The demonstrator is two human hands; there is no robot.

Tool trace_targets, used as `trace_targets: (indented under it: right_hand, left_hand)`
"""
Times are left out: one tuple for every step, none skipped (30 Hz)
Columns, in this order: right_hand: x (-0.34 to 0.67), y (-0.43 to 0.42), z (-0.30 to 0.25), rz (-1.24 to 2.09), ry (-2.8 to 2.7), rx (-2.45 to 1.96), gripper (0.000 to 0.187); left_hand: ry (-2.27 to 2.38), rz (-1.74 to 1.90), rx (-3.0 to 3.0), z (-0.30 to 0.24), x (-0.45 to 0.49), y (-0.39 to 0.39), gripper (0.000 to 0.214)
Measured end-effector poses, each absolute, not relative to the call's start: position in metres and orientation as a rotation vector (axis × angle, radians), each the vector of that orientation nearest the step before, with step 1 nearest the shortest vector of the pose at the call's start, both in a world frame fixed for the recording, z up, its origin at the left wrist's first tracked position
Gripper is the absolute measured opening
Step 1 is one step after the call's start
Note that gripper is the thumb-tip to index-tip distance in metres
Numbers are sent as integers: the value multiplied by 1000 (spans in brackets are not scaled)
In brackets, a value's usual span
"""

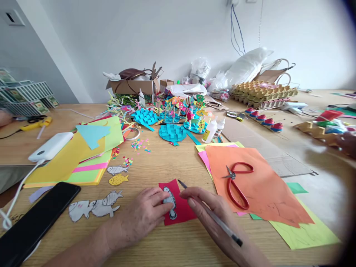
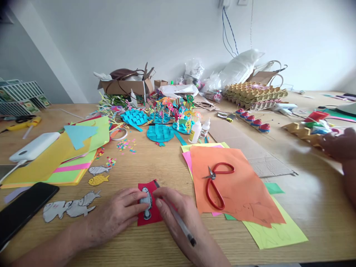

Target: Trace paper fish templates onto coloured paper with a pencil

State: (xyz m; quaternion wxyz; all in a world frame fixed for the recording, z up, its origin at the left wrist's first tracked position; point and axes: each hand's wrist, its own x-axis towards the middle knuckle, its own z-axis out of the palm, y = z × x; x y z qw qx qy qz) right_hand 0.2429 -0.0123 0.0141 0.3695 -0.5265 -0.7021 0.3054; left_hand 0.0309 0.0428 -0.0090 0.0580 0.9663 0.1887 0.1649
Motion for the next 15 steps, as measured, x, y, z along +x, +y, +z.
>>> trace_targets:
  right_hand:
    - [244, -12, 16, 832, -1770, -1348, 20]
    - [244, -11, 17, 868, -1739, -1349, 20]
    - [246, -10, 17, 894, -1706, -1349, 19]
    - [247, -9, 17, 918, -1677, -1350, 18]
    - [248, -8, 17, 939, -1656, -1348, 18]
    - [248, -6, 17, 959, -1649, -1342, 17]
    - [249, -5, 18, 971, -1655, -1334, 17]
    - [249, -3, 20, 971, -1673, -1327, 17]
    - [248, -2, 21, 956, -1700, -1322, 17]
    - [247, 0, 22, 924, -1739, -1322, 18]
    - [246, 1, 22, 871, -1788, -1331, 19]
    - [245, 2, 21, 799, -1841, -1351, 19]
    - [244, 3, 19, 717, -1894, -1379, 20]
    - [243, 3, 17, 632, -1943, -1404, 20]
    - [241, 3, 13, 555, -1983, -1420, 19]
  left_hand:
    - [556, 500, 2915, -9, 29, 44, 24]
    - [542, 496, 2900, -9, 27, 45, 24]
    - [535, 498, 2883, -8, 25, 47, 25]
    - [536, 507, 2862, -5, 23, 49, 27]
    - [546, 525, 2837, -2, 20, 52, 30]
    - [565, 550, 2807, 2, 18, 54, 34]
    - [585, 571, 2773, 6, 16, 57, 37]
    - [596, 588, 2738, 11, 14, 59, 38]
    - [591, 589, 2709, 15, 13, 61, 40]
    - [574, 567, 2687, 19, 13, 62, 40]
    - [552, 524, 2672, 21, 13, 63, 40]
    - [528, 468, 2664, 22, 14, 63, 40]
    - [503, 407, 2657, 21, 15, 63, 39]
    - [479, 354, 2649, 20, 16, 62, 38]
    - [460, 316, 2639, 19, 17, 62, 37]
